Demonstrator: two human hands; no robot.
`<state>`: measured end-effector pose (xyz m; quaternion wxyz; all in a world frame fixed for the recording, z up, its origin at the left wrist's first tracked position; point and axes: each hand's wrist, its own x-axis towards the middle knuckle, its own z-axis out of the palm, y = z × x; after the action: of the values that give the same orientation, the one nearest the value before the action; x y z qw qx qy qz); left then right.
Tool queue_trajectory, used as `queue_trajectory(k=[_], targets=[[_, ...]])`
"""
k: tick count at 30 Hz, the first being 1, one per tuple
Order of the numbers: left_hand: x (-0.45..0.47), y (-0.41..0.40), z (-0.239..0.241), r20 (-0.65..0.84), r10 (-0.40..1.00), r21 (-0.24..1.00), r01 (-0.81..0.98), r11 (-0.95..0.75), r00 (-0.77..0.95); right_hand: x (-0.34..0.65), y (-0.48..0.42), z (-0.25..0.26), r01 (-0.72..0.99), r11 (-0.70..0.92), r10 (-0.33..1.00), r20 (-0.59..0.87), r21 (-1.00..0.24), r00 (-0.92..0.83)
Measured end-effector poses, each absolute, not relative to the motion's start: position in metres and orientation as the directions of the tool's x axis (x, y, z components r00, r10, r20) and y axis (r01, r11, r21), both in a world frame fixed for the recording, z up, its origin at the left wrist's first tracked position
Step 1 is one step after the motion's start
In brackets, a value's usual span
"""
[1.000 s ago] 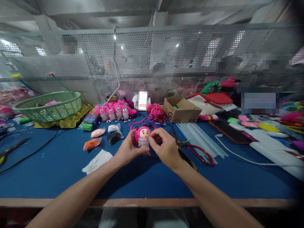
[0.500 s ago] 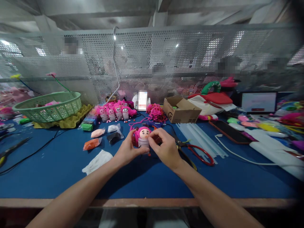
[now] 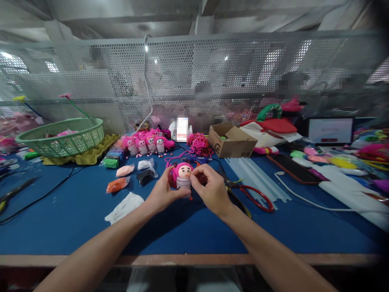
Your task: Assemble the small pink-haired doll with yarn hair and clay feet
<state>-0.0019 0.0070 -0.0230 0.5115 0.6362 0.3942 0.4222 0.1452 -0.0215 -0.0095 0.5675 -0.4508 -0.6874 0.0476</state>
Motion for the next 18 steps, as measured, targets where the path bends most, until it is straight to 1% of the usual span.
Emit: queue_trajectory(k=[6, 18], targets=[[-0.0014, 0.0054, -0.02, 0.133, 0.931, 0.975, 0.126, -0.185, 0.339, 0.1466, -0.0223, -0.0091, 0.554, 0.593, 0.678, 0.734, -0.584, 0.047], [-0.0013, 0.0046, -0.0199, 0.091, 0.936, 0.985, 0.106, -0.134, 0.341, 0.1462, -0.0235, -0.0076, 0.507, 0.565, 0.724, 0.686, -0.651, 0.074]])
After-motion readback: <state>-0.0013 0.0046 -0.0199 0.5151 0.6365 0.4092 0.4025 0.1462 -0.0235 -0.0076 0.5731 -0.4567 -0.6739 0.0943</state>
